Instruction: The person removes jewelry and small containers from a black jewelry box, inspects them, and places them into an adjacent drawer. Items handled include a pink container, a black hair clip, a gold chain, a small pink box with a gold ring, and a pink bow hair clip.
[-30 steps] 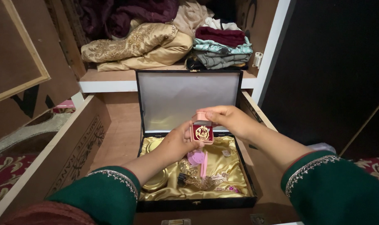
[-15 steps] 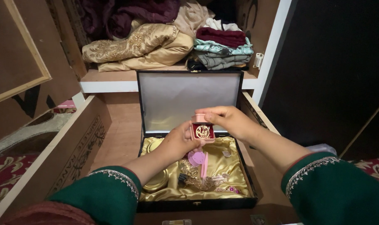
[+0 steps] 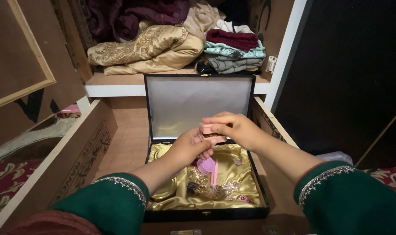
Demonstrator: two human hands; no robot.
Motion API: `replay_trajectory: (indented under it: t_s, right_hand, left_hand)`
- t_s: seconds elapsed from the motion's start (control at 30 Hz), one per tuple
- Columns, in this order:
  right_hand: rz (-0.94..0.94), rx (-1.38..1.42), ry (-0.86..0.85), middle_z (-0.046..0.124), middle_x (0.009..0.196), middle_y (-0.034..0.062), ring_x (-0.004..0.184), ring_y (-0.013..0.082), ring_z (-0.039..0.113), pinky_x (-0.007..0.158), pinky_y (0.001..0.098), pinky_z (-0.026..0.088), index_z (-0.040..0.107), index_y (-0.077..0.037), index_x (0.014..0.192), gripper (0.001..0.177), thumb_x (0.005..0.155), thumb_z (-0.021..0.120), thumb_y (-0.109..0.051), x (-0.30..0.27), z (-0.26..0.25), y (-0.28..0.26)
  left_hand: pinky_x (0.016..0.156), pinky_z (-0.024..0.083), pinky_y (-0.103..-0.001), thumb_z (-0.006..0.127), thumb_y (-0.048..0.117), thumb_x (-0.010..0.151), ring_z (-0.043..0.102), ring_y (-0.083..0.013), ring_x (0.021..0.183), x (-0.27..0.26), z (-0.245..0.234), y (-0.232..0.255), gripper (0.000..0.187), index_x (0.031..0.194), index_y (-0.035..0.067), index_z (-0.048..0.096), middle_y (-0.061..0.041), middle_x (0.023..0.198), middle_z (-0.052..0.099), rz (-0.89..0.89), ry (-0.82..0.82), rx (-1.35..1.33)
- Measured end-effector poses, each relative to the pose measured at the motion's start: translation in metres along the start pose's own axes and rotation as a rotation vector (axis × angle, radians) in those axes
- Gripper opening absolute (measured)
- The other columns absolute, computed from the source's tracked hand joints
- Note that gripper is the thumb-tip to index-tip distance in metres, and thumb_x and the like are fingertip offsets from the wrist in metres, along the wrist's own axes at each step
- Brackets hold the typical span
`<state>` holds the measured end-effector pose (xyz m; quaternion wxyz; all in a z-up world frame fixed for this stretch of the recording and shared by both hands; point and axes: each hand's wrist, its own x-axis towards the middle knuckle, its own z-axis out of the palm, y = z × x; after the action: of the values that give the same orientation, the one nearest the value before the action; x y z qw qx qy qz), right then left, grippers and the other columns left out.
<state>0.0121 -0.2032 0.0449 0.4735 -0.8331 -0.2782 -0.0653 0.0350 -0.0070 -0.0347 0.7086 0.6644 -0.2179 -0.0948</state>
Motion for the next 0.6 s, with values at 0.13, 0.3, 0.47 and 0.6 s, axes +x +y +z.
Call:
replay_trajectory:
  t_s: [0.13,0.3,0.47,0.6]
  right_hand:
    - [-0.014,-0.028,-0.019,0.073,0.123,0.0101,0.120,0.0299,0.065,0.103,0.0419,0.049,0.074,-0.019,0.126,0.038,0.089,0.071,-0.027,0.001,-0.001,0.003]
    - [-0.037,-0.049,-0.030,0.072,0.125,0.0108,0.123,0.0316,0.064,0.105,0.0437,0.048,0.073,-0.020,0.126,0.038,0.089,0.071,-0.028,-0.001,-0.001,0.001]
    - [-0.046,-0.060,-0.040,0.070,0.128,0.0126,0.124,0.0337,0.063,0.106,0.0451,0.047,0.073,-0.019,0.127,0.039,0.088,0.072,-0.028,-0.003,-0.002,-0.002]
    - [0.090,0.066,0.003,0.069,0.130,0.0116,0.124,0.0289,0.063,0.104,0.0440,0.050,0.069,-0.014,0.133,0.043,0.094,0.066,-0.031,-0.005,-0.003,-0.010]
  left_hand:
    - [0.048,0.062,-0.023,0.062,0.008,0.092,0.072,-0.0183,0.056,-0.004,0.004,0.009,0.031,0.115,-0.008,0.051,-0.021,0.072,0.073,0.004,0.003,0.009]
    - [0.049,0.062,-0.025,0.062,0.012,0.093,0.073,-0.0198,0.056,-0.004,0.005,0.011,0.029,0.112,-0.008,0.052,-0.022,0.073,0.073,-0.013,0.017,-0.007]
    - [0.052,0.064,-0.028,0.062,0.009,0.092,0.075,-0.0232,0.060,-0.005,0.004,0.015,0.034,0.118,-0.010,0.050,-0.025,0.077,0.074,-0.015,0.037,-0.026]
    - [0.061,0.067,-0.031,0.063,0.001,0.091,0.076,-0.0255,0.069,0.001,-0.003,0.003,0.053,0.137,-0.009,0.038,-0.025,0.087,0.073,-0.018,0.062,-0.092]
